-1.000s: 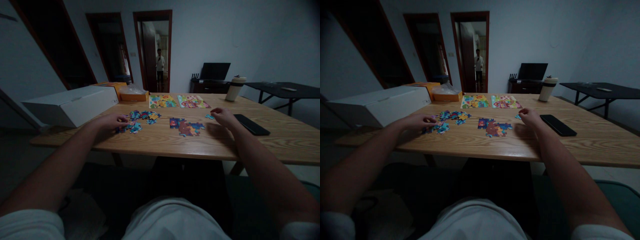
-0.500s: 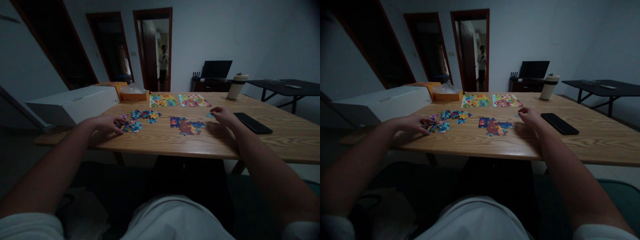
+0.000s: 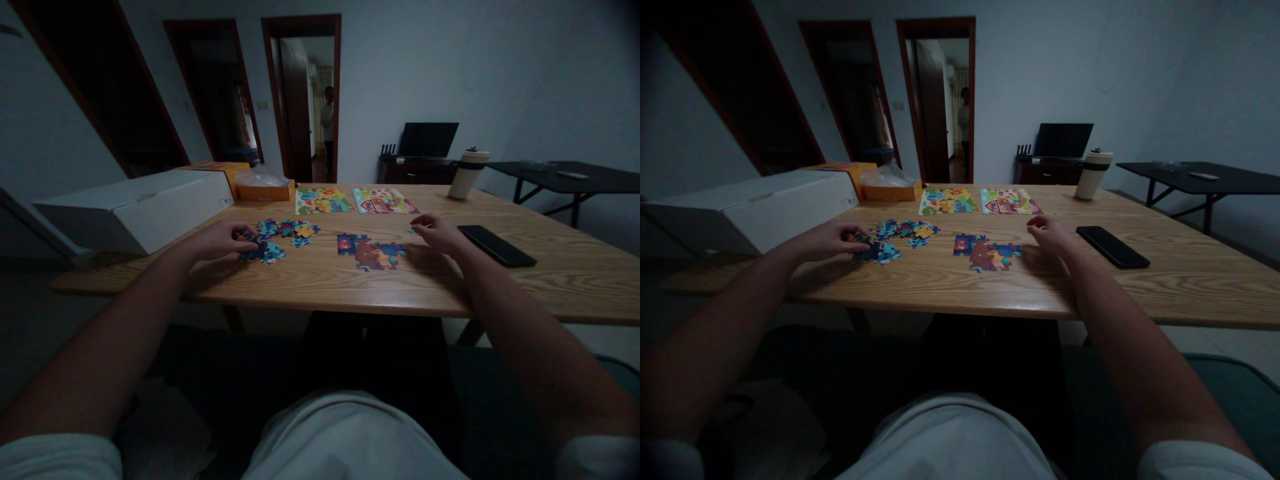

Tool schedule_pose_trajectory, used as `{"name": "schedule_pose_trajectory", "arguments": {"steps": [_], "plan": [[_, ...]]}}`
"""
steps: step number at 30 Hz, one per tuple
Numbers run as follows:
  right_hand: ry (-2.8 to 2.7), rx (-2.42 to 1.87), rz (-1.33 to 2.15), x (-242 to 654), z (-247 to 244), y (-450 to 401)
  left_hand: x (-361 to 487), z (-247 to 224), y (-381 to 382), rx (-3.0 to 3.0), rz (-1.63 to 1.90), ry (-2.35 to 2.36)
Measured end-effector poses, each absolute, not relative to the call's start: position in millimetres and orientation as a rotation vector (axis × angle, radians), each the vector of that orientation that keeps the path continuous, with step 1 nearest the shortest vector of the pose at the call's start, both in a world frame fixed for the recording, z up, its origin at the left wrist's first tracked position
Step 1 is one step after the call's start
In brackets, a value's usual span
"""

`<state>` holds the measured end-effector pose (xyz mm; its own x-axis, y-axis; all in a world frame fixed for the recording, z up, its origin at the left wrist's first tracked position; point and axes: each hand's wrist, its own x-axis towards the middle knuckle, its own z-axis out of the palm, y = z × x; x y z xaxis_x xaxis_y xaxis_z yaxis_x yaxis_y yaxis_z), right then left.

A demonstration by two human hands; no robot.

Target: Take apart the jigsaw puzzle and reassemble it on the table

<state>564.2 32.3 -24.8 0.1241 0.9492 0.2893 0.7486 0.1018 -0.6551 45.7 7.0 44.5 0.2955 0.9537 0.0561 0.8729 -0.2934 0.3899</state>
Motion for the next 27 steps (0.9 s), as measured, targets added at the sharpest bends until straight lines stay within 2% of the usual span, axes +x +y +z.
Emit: {"name": "schedule_pose_trajectory", "arguments": {"steps": [5,8,11,14,22,27], "plan": [[-1.793,-1.433,0.407,542,-19,21,122,59,11,2.375,0.596,1.496],[-1.830,-1.274,0.630,524,-16,13,184,59,11,2.209,0.785,1.172],[-1.811,-1.153,0.896,513,-15,8,238,50,13,2.170,0.776,1.044],[-1.793,-1.091,1.018,508,-16,7,273,37,17,2.133,0.761,0.968],[-1.743,-0.979,1.011,502,-15,6,289,12,37,1.993,0.798,0.796],[-1.785,-1.072,1.010,504,-11,1,288,-4,49,1.984,0.779,0.728]]}}
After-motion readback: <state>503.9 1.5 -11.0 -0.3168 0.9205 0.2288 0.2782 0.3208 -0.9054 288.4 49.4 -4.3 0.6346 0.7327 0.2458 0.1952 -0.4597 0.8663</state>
